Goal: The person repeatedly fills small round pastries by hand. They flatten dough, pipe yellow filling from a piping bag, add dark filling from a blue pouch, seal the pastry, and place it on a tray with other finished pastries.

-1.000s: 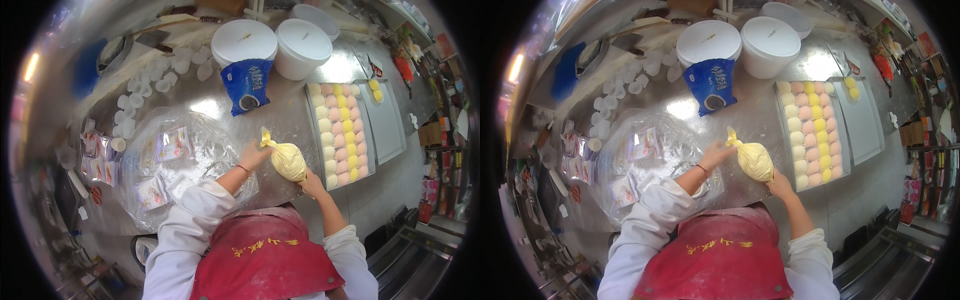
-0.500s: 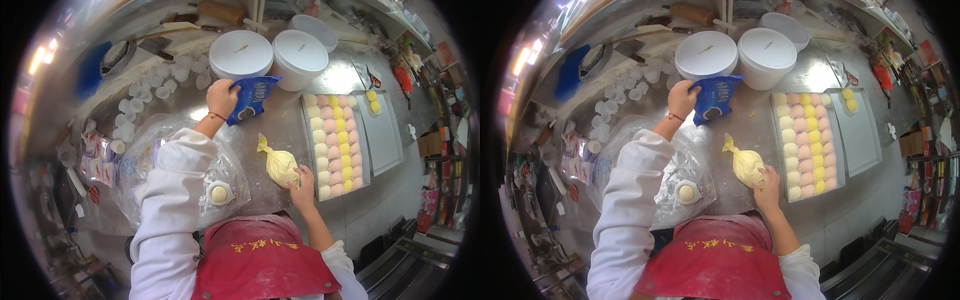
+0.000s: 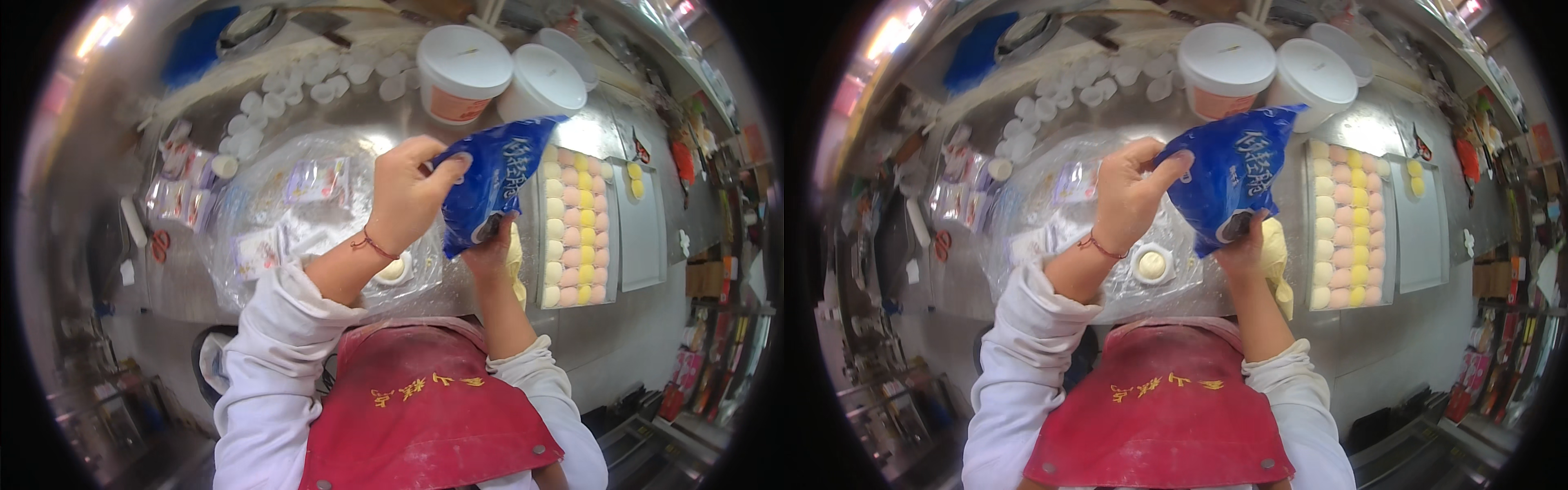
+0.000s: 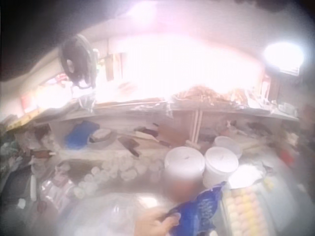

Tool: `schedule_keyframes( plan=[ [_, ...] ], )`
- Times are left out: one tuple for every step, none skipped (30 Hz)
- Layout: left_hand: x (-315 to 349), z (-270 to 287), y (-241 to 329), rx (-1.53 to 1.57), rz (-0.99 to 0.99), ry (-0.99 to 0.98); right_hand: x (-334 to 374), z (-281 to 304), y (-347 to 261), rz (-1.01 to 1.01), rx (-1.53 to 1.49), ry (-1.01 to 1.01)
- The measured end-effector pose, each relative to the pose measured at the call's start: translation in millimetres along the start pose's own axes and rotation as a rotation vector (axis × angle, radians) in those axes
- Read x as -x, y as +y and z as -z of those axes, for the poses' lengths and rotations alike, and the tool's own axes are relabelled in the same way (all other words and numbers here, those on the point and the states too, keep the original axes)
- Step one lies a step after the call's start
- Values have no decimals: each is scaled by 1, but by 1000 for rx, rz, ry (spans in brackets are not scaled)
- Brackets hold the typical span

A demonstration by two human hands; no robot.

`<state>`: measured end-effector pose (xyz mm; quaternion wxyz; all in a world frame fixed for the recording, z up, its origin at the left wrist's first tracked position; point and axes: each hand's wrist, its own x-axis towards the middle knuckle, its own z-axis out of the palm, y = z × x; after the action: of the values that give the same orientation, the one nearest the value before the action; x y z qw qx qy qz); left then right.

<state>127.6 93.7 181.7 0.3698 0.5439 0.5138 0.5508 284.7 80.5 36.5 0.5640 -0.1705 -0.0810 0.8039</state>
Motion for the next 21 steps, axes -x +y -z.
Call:
schedule_keyframes(
  plan=[
    [14, 8, -15, 66, 138, 28, 5, 7, 1, 30, 27, 38],
    [26, 15, -31, 155, 223, 64, 12, 13, -2, 46, 127, 134],
    [38, 19, -49, 248, 302, 100, 21, 17, -7, 68, 231, 210],
    [56, 21, -65, 339, 425, 139, 32, 21, -9, 90, 339, 288],
    [77, 20, -80, 397, 601, 177, 43, 24, -12, 111, 419, 346],
    [97, 19, -94, 635, 679, 197, 55, 25, -15, 135, 501, 400],
    [114, 16, -105, 840, 801, 211, 65, 26, -17, 163, 584, 452],
    [129, 13, -116, 935, 860, 182, 74, 27, -17, 206, 647, 479],
    [142, 9, -125, 1028, 916, 151, 82, 27, -17, 249, 710, 505],
    [151, 5, -133, 1120, 973, 120, 88, 27, -16, 301, 777, 504],
    [159, 0, -140, 1177, 962, 94, 92, 27, -15, 320, 872, 530],
    [165, -6, -145, 1233, 953, 67, 97, 26, -13, 349, 971, 530],
    [169, -11, -150, 1308, 942, 47, 99, 26, -12, 398, 1069, 521],
    [172, -15, -154, 1376, 956, 44, 101, 26, -10, 426, 1108, 497],
    [173, -18, -158, 1377, 977, 47, 103, 25, -8, 438, 1150, 503],
    [174, -20, -161, 1410, 980, 44, 103, 25, -6, 468, 1192, 495],
    [175, -22, -164, 1443, 983, 43, 104, 24, -5, 503, 1247, 479],
    [176, -23, -166, 1456, 991, 53, 105, 23, -4, 485, 1266, 477],
    [177, -24, -168, 1470, 1001, 62, 105, 22, -2, 472, 1297, 467],
    [178, -24, -169, 1483, 1012, 72, 106, 20, -1, 471, 1339, 461],
    [179, -24, -170, 1466, 1024, 82, 106, 19, 0, 490, 1320, 460]
  ],
)
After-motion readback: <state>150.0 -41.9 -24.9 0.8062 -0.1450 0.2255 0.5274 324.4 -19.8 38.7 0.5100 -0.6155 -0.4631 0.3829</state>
